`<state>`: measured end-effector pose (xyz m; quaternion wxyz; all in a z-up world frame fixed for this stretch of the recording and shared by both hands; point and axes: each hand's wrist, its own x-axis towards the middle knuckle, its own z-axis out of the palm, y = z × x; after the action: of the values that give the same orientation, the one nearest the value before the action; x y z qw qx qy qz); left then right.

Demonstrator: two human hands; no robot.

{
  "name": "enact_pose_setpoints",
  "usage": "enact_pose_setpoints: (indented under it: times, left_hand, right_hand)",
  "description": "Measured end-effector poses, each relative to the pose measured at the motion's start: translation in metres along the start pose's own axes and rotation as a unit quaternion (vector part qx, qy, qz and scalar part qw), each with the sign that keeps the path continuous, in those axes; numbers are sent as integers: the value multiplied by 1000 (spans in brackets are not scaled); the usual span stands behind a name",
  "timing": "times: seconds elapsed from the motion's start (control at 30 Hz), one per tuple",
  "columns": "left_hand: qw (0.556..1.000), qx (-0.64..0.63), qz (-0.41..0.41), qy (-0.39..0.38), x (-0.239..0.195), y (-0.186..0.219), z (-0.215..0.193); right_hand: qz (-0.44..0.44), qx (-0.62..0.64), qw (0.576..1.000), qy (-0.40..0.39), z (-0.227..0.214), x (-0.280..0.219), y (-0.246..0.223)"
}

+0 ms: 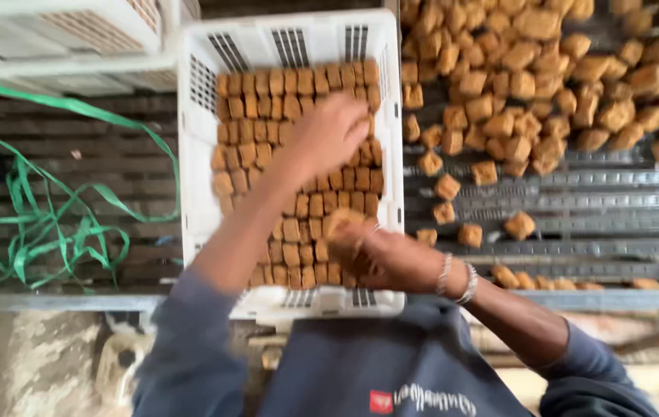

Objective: The person transfers small brown dried fruit pieces from a metal tray into a white plastic crate, arranging them in neat rows by hand. The person repeatedly picks up pieces from the tray and places them into the crate, filling it progressively.

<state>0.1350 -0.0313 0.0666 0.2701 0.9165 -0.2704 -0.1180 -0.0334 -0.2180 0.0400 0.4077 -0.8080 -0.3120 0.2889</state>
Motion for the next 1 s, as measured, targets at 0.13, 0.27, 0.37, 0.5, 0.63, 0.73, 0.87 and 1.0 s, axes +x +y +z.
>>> enact_pose_setpoints:
  times: [0.13,0.27,0.37,0.5,0.63,0.73,0.87,1.0]
  left_hand:
    - [997,-7,-17,79,-115,22,-14]
    - [994,20,-98,-53,-204,35,8]
    - [983,-56,-151,-84,-230,40,35]
    - [980,-135,-141,-35,-245,24,72]
    - [973,-131,-189,-35,-250,11,82]
    - [979,-101,-178,-7,-256,12,91]
    - [987,-100,-120,24,-251,14,98]
    - [976,-40,-214,-17,-250,19,102]
  right_hand:
    - [9,-224,953,-205,4,33,-37]
    - [-55,-307,911,-269,32,38,-49]
    - [-52,-342,894,-284,32,43,-53]
    - [28,-295,880,-370,19,57,-49]
    - [-31,-233,941,-242,17,76,-31]
    - [-68,-233,943,-228,45,73,-16]
    - [-70,-241,964,-92,61,52,-13]
    - [-141,-131,962,196,49,10,-6]
